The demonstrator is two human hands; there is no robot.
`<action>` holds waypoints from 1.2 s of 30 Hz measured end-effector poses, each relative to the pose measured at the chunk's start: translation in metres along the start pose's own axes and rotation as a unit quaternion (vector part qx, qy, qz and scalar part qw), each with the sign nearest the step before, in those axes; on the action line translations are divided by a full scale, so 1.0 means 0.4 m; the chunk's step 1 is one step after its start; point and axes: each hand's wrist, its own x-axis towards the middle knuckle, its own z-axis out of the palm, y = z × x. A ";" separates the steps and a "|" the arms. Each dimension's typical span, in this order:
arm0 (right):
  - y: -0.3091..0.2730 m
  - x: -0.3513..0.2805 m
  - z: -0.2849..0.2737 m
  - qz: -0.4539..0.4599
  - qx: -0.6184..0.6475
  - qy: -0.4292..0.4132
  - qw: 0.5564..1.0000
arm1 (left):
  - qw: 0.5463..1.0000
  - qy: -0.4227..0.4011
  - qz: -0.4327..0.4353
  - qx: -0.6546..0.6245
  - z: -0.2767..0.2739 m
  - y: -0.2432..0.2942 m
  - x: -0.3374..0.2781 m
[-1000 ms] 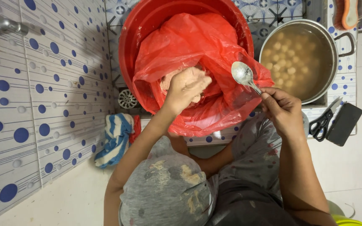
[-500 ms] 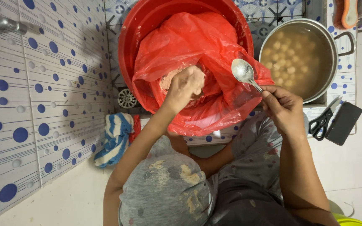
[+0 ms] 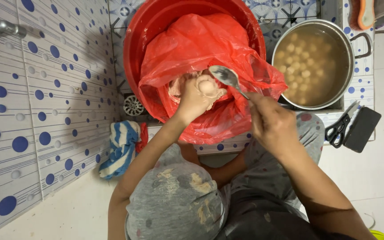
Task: Forming meatballs from a meat mixture using a spoon and dropping them into a pot of water
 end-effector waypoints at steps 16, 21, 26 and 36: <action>0.032 -0.043 0.102 0.432 0.475 -0.101 0.760 | 0.862 -0.015 -0.114 0.493 -0.034 -0.033 -0.002; 0.207 -0.104 0.030 0.457 0.393 -0.031 0.797 | 0.810 -0.111 -0.066 0.573 0.078 0.338 -0.038; 0.535 -0.247 -0.060 0.367 0.159 -0.012 0.917 | 0.798 -0.092 -0.089 0.589 -0.056 -0.163 0.056; 0.814 -0.439 -0.040 0.295 -0.157 -0.010 0.943 | 0.824 -0.038 -0.027 0.564 -0.093 -0.240 0.045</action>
